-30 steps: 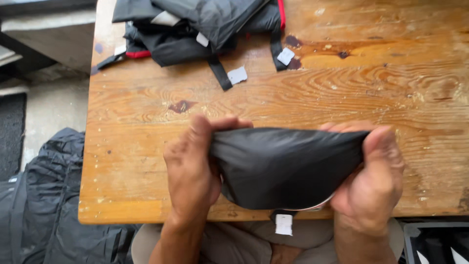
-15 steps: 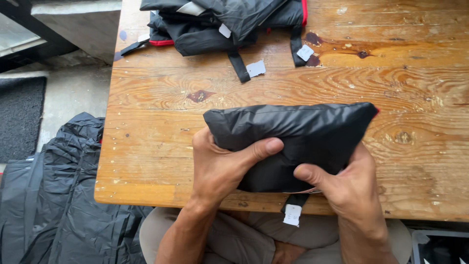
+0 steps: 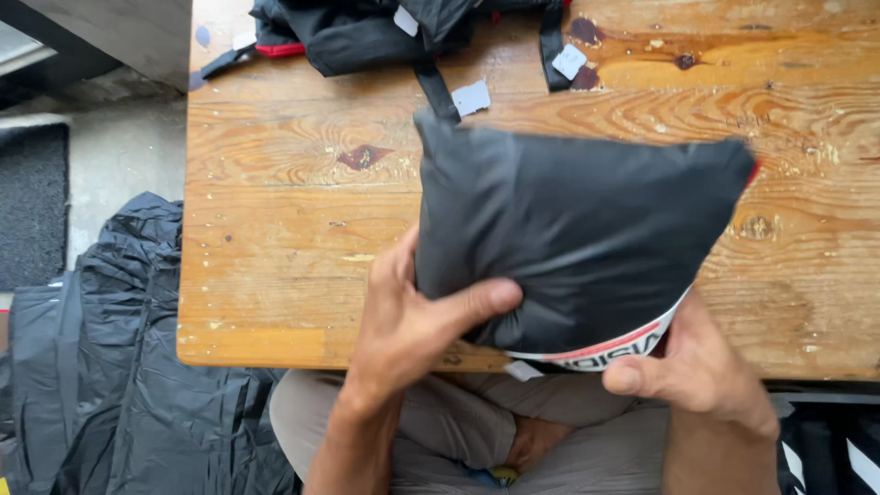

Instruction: The person cleans a black textile item with a duster, folds it into a small rectangle, and then inserts it into a small black zippered pouch.

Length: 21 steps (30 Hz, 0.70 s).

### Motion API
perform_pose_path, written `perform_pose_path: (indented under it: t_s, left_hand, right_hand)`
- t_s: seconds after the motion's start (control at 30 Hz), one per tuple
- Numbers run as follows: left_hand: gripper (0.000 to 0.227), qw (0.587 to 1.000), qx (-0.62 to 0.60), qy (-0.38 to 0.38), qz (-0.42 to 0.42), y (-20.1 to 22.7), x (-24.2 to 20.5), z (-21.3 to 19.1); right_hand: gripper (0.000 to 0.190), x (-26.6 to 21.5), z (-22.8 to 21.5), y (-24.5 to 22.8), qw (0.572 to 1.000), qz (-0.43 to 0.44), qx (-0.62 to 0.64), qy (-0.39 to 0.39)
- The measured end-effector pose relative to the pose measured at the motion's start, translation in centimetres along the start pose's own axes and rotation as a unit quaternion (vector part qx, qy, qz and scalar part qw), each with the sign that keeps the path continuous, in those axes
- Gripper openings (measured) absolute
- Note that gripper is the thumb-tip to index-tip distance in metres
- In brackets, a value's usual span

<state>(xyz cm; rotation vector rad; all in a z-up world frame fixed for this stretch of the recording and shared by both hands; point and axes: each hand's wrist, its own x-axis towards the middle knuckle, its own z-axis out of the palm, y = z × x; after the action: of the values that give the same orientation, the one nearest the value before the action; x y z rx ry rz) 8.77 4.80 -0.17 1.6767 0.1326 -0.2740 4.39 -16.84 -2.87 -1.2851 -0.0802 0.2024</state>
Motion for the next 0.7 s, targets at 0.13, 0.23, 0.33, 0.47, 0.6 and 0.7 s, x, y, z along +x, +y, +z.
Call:
perform_pose_path:
  t_s: [0.13, 0.23, 0.33, 0.47, 0.6, 0.7]
  left_hand:
    - [0.039, 0.998, -0.053, 0.020, 0.029, -2.1, -1.1, 1.2]
    - [0.036, 0.997, -0.063, 0.045, 0.007, -2.0, -1.2, 1.1]
    - [0.030, 0.996, -0.058, 0.037, 0.061, -2.5, -1.0, 1.0]
    - [0.034, 0.997, -0.051, -0.005, 0.052, -1.8, -1.1, -0.2]
    - [0.040, 0.997, -0.039, -0.065, 0.014, -1.1, -1.4, -1.2]
    - [0.056, 0.991, -0.080, -0.111, 0.017, -0.8, -1.7, -1.7]
  right_hand:
    - [0.042, -0.8, 1.7, 1.8, 0.992, 0.018, -0.022, 0.120]
    - [0.027, -1.2, 2.2, 2.6, 0.969, -0.009, -0.149, 0.198]
    - [0.025, -1.0, 2.3, 2.5, 0.969, -0.002, -0.155, 0.191]
    - [0.035, -0.7, 0.1, 2.4, 0.994, 0.039, -0.072, 0.069]
    - [0.044, -0.1, 1.0, 1.3, 0.995, 0.074, 0.017, 0.062]
    - [0.046, 0.3, 4.4, -1.0, 0.990, 0.047, -0.028, 0.132]
